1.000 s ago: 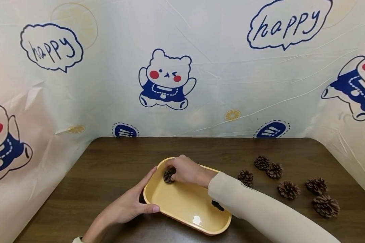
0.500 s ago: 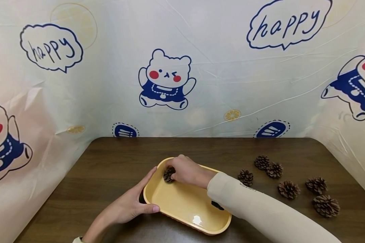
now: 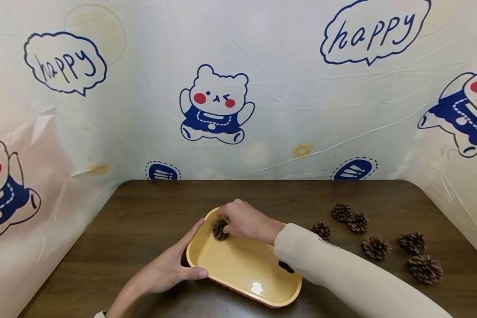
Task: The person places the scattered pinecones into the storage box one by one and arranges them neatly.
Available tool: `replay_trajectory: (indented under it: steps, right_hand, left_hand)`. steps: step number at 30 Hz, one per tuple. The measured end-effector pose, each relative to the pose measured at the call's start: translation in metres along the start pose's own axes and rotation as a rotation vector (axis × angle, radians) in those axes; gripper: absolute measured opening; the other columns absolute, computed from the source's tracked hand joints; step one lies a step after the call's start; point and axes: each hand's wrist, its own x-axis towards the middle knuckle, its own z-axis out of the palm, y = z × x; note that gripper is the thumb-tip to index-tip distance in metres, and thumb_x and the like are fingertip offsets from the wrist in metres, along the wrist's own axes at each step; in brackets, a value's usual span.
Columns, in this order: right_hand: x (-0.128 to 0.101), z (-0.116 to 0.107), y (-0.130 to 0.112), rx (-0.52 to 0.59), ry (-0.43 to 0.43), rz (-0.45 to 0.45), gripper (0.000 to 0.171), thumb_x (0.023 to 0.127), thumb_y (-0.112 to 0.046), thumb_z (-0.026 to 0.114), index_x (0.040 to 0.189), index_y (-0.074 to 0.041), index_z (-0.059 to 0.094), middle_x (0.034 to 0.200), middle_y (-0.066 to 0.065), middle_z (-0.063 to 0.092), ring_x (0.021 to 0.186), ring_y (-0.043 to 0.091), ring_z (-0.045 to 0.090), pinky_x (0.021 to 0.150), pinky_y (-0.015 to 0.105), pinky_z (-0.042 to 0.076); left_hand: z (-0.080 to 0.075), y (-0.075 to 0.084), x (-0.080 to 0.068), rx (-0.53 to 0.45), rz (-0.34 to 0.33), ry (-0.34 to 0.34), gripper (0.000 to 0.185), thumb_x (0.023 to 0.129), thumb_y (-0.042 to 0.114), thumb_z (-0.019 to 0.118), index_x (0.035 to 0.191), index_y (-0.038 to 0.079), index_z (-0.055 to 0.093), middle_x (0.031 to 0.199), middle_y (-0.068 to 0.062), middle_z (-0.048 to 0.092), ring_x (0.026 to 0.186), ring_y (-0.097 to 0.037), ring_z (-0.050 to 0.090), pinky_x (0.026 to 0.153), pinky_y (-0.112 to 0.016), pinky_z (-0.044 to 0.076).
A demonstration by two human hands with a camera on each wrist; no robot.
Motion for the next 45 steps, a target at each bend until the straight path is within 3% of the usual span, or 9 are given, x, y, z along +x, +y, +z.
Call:
replay_trajectory:
  steps: [5,10,16,26,33,45]
  right_hand:
    - [-0.006,-0.01,-0.004,0.0,0.004,0.008,0.033,0.095,-0.006,0.075,0.128,-0.007,0.074,0.111,0.008,0.078,0.085,0.011,0.067,0.068,0.02,0.052]
    - [-0.016,-0.021,-0.006,0.023,0.026,-0.006,0.031,0.095,-0.005,0.075,0.125,-0.004,0.075,0.118,0.012,0.078,0.107,0.025,0.074,0.084,0.031,0.061]
    - [-0.027,-0.032,-0.006,0.081,0.054,-0.01,0.03,0.094,-0.004,0.076,0.123,-0.001,0.075,0.115,0.017,0.078,0.104,0.03,0.076,0.087,0.04,0.062]
    - [-0.059,-0.056,-0.001,0.084,0.14,-0.058,0.022,0.091,-0.003,0.074,0.113,-0.005,0.078,0.107,0.012,0.08,0.099,0.025,0.076,0.085,0.037,0.062]
    - [-0.09,-0.068,0.007,0.085,0.175,0.004,0.023,0.092,-0.008,0.079,0.115,-0.007,0.078,0.107,0.009,0.08,0.093,0.017,0.075,0.081,0.032,0.062]
    - [-0.144,-0.082,0.027,0.097,0.244,0.05,0.029,0.089,-0.007,0.082,0.118,-0.005,0.076,0.111,0.007,0.079,0.09,0.015,0.075,0.076,0.029,0.063]
  left_hand:
    - [0.0,0.0,0.001,-0.006,-0.015,-0.01,0.113,0.089,0.042,0.083,0.17,0.033,0.005,0.175,-0.016,0.017,0.158,-0.042,0.023,0.122,-0.067,0.025]
    - [0.0,0.0,0.002,-0.005,-0.025,-0.014,0.113,0.089,0.042,0.083,0.17,0.033,0.005,0.175,-0.016,0.017,0.158,-0.043,0.023,0.121,-0.068,0.026]
    - [0.0,0.0,0.001,-0.004,-0.024,-0.003,0.113,0.088,0.043,0.084,0.17,0.035,0.006,0.175,-0.016,0.019,0.157,-0.043,0.024,0.121,-0.068,0.026]
    - [0.001,0.0,-0.001,-0.007,0.012,0.015,0.113,0.088,0.042,0.084,0.17,0.034,0.008,0.175,-0.015,0.02,0.157,-0.042,0.024,0.121,-0.068,0.025]
    - [0.001,-0.001,0.0,0.011,0.026,0.02,0.113,0.087,0.042,0.085,0.17,0.036,0.007,0.175,-0.014,0.021,0.156,-0.042,0.025,0.12,-0.068,0.027]
    - [0.001,0.001,-0.001,0.022,0.014,0.019,0.113,0.087,0.044,0.084,0.17,0.036,0.007,0.175,-0.015,0.02,0.156,-0.043,0.026,0.12,-0.069,0.027]
